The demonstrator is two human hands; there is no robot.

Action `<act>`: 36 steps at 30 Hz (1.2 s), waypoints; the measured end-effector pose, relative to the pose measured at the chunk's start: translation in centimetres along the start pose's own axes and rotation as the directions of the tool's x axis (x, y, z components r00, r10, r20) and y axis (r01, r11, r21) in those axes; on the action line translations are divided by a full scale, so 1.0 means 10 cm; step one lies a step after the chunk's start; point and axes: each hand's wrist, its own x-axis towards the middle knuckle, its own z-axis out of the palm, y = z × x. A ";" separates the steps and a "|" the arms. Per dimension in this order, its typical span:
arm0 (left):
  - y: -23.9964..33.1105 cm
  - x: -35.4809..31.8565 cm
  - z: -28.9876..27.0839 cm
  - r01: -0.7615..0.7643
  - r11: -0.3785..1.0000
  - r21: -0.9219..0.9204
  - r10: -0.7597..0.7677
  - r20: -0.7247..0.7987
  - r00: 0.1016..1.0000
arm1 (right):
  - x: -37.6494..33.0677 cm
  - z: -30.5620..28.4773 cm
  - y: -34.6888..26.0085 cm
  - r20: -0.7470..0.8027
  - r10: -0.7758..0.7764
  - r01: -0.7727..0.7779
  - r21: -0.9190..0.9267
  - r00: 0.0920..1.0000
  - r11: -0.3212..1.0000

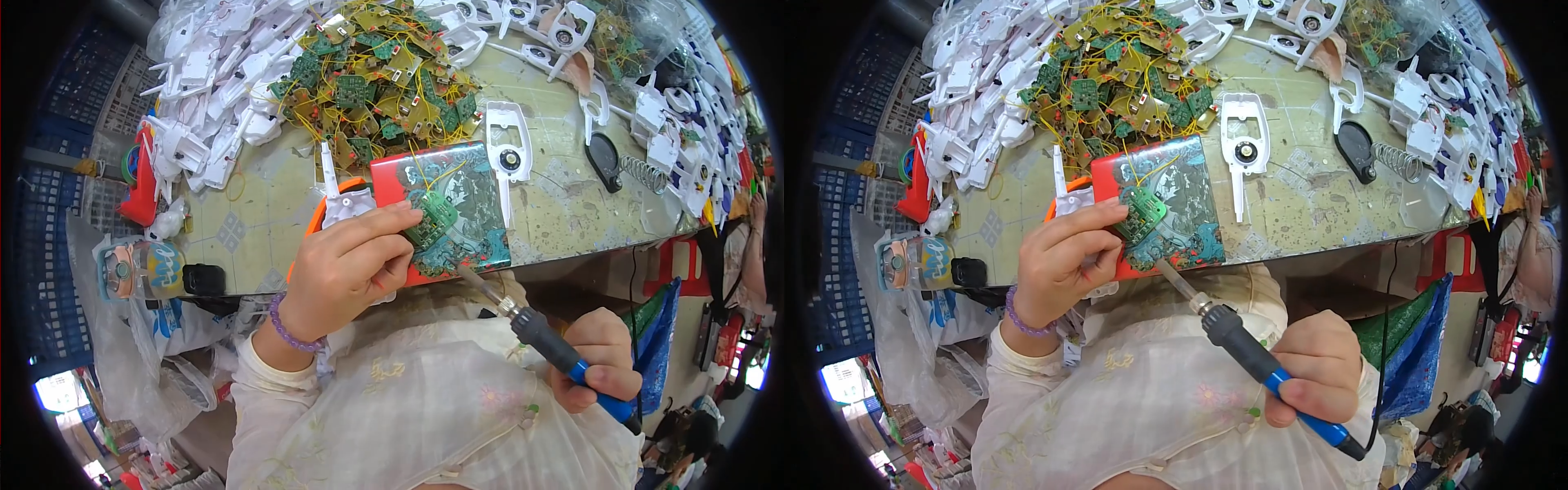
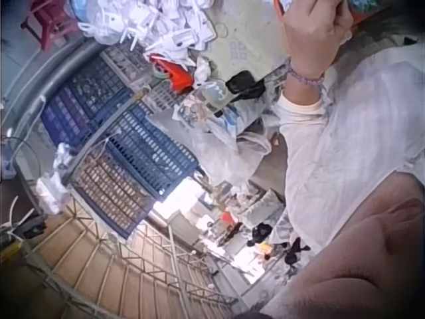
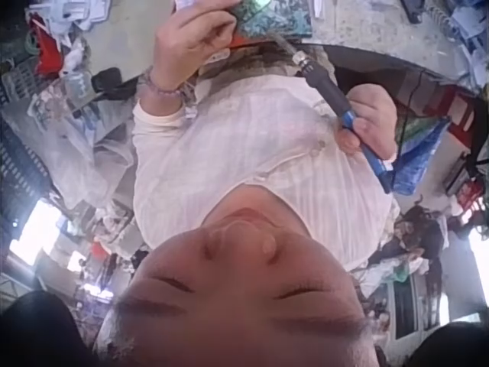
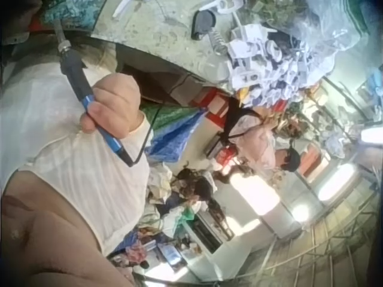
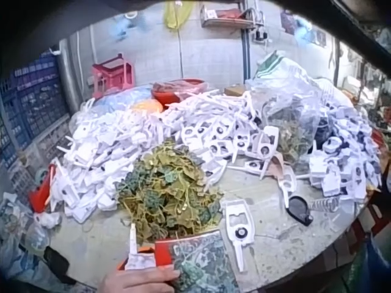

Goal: Soldering components onto small circuit boards for toy assembly.

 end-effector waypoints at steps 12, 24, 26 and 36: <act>-0.01 -0.05 0.03 0.033 0.998 -0.046 -0.034 -0.007 0.999 | -0.01 0.07 0.01 0.111 0.026 -0.022 -0.043 0.993 0.999; -0.02 -0.04 0.04 0.016 0.999 -0.037 -0.017 -0.017 1.000 | -0.01 0.08 0.01 0.172 0.056 -0.052 -0.030 0.984 0.998; -0.02 -0.05 0.04 0.017 0.999 -0.028 -0.017 -0.021 1.000 | 0.00 0.09 0.01 0.182 0.064 -0.058 -0.034 0.981 0.998; -0.01 -0.06 0.04 0.020 0.999 -0.030 -0.021 -0.034 0.999 | 0.01 0.21 0.00 0.097 0.040 -0.033 -0.069 0.994 0.997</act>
